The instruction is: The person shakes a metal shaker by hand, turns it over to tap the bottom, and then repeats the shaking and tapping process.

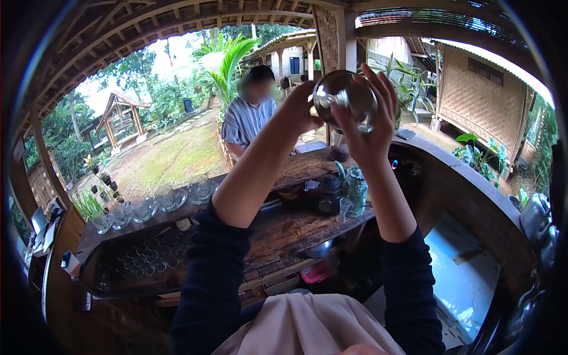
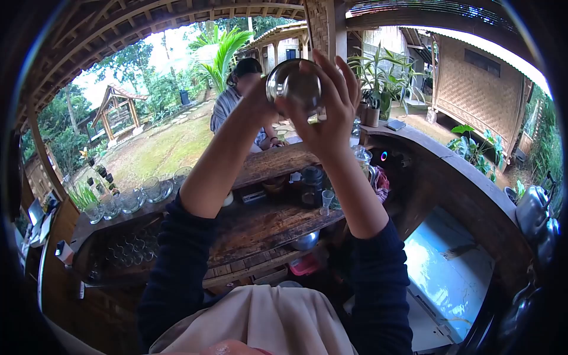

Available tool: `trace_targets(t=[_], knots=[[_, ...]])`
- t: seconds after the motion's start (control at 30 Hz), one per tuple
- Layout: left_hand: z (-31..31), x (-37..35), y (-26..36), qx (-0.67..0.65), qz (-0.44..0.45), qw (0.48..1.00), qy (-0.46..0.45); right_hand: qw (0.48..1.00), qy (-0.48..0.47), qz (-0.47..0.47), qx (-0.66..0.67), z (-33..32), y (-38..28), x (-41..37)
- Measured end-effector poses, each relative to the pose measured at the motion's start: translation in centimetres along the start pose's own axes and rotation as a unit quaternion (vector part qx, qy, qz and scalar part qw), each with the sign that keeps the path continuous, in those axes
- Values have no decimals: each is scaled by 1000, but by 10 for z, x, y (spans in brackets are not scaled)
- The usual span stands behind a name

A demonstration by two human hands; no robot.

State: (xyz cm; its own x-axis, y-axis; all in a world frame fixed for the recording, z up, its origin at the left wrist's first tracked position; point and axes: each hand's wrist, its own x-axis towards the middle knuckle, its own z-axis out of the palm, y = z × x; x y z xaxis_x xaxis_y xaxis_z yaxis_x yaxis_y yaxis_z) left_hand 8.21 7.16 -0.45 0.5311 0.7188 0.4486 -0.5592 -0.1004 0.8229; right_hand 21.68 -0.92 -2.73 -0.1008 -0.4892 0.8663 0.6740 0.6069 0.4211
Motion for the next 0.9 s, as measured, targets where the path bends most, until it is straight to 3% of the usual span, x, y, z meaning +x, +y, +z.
trace_targets(t=[0.03,0.07,0.1,0.17,0.2,0.23,0.27,0.3,0.37,0.4,0.47,0.5,0.57,0.6,0.63,0.67,0.7,0.77,0.8,0.83,0.9], knots=[[7,-8,0,27,-23,994,105,997,-36,63,-8,4,5,-3],[-19,14,-12,-127,-5,991,-40,989,-74,128,-16,6,7,-6],[-9,-11,-8,-68,81,983,-153,995,-85,51,-9,-4,-7,5],[2,-33,4,-171,-33,964,-201,990,-101,-96,-7,-38,-43,16],[22,-57,11,-29,97,977,-185,990,-103,-93,-9,-40,-42,11],[36,-73,15,116,225,954,-163,991,-88,-93,-29,-41,-40,5],[31,-62,15,152,373,853,-331,992,-72,-95,-47,-41,-38,0],[24,-58,16,155,375,852,-330,992,-54,-98,-64,-40,-36,-4],[9,-52,14,136,237,928,-253,990,-19,-105,-96,-38,-34,-13],[-2,-41,7,127,172,963,-167,988,-3,-106,-113,-37,-35,-18],[-11,-17,0,51,6,997,59,997,-2,39,69,0,5,-11],[-13,-10,-1,-17,-94,976,194,988,-83,129,-31,6,12,-14],[-29,-7,-18,-92,-82,978,170,973,-119,190,48,7,18,-18],[-26,-12,-21,13,36,997,61,973,-122,192,49,-1,9,-7],[-23,-16,-24,117,154,980,-53,989,-121,86,28,-19,-4,7],[-8,-32,-16,103,205,967,-113,993,-119,-18,8,-33,-17,11],[-4,-28,-2,-120,-7,986,-118,986,-52,-110,-115,-41,-23,-2],[25,-53,1,66,250,935,-242,990,-60,-88,-91,-42,-21,-20],[34,-51,0,67,340,889,-298,993,-69,-70,-69,-42,-21,-28],[27,-45,1,67,342,889,-298,994,-79,-54,-47,-43,-20,-34],[0,-19,0,72,211,956,-190,994,-103,-27,-3,-47,-21,-37]])
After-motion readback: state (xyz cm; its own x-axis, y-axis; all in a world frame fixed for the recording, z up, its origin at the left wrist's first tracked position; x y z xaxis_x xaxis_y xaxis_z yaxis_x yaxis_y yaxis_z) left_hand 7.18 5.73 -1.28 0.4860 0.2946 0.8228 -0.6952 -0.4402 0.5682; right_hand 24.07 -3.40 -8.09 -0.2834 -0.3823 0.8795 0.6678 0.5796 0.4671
